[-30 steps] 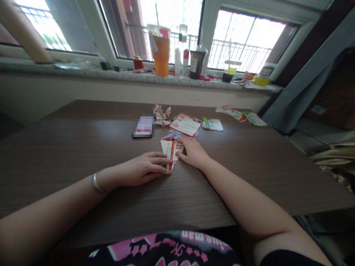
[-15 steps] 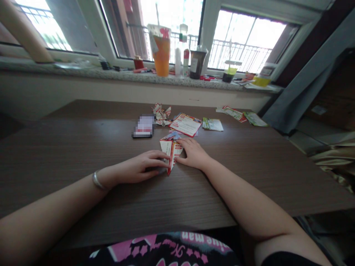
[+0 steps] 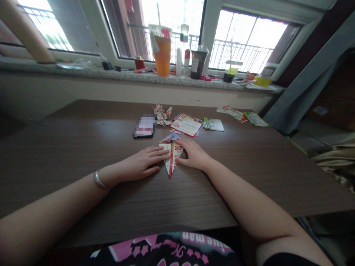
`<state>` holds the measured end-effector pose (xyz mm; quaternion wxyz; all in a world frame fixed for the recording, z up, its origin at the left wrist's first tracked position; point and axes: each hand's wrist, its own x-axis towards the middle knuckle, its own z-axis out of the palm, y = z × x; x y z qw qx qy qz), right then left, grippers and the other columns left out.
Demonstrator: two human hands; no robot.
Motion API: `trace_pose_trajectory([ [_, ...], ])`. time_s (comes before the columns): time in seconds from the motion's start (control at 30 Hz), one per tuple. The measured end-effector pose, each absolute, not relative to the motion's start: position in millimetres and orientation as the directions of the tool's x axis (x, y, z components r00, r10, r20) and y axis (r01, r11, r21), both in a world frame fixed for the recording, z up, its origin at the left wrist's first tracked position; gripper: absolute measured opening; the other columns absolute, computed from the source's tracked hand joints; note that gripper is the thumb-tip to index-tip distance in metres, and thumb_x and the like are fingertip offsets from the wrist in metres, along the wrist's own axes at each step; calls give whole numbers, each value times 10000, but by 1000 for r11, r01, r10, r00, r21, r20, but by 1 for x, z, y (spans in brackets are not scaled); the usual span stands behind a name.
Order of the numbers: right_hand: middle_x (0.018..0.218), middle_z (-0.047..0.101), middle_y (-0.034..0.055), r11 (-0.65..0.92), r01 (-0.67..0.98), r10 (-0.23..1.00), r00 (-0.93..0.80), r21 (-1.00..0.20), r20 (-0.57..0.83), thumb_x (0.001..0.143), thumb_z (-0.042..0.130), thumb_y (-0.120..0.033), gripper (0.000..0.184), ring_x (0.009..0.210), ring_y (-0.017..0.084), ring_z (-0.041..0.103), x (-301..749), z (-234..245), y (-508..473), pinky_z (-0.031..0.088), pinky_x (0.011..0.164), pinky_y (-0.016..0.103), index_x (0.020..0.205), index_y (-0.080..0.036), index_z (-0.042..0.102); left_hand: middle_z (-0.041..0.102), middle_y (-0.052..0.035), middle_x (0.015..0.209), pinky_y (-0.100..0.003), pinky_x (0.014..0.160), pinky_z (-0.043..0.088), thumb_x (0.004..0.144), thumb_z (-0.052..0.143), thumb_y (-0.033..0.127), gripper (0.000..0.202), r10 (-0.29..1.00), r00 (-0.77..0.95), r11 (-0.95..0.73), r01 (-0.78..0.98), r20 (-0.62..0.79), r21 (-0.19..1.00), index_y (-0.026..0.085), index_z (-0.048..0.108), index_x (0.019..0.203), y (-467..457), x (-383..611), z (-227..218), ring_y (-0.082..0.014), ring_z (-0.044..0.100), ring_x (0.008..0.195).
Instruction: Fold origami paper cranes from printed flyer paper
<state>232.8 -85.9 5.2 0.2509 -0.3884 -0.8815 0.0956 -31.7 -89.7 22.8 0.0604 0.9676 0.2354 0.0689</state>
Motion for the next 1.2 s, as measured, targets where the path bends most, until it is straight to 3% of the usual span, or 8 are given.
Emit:
trace_pose_trajectory([
  [0.37,1320,581,103,512,607,858,-333,-608,391,913,514,-371,416,1225,247,527,240,6,-86,396,1059,465,1299,-215,528,353,-64,1527,-438,1157,254,954,468,319,516,460,881,-883,441,112,158,237,369,1454,-90,-33,22,-257,316,1407],
  [0.53,1108,693,61,407,621,907,-190,-669,375,948,420,-390,327,1063,234,616,244,9,-84,464,958,418,1107,-213,644,408,-65,1497,-435,1148,269,953,466,319,503,439,885,-897,419,154,144,231,385,1442,-89,-34,20,-250,350,1386],
  [0.73,973,715,48,352,699,927,-171,-623,333,914,472,-353,261,929,225,644,244,12,-85,493,849,379,975,-214,684,425,-70,1485,-419,1131,297,945,481,331,499,425,884,-905,408,193,121,224,406,1427,-90,-35,20,-251,381,1362],
  [0.9,960,711,63,439,736,890,-280,-515,359,844,562,-252,205,900,218,641,245,9,-84,494,839,371,998,-193,684,503,-67,1415,-432,1101,337,939,500,326,448,424,882,-906,413,207,94,258,467,1381,-90,-35,20,-258,433,1313],
  [1.07,1029,696,74,620,678,782,-497,-394,376,811,629,-235,228,1016,238,610,245,6,-82,453,947,430,1030,-211,688,558,-68,1321,-428,1043,394,936,500,294,382,389,888,-920,390,245,45,287,533,1316,-92,-34,23,-251,509,1207],
  [1.2,1156,670,75,691,623,722,-580,-367,377,816,606,-176,249,1120,231,577,243,8,-83,409,1020,460,1046,-229,687,582,-59,1278,-423,1008,422,949,465,277,369,350,899,-935,353,263,39,291,537,1311,-91,-33,24,-241,545,1146],
])
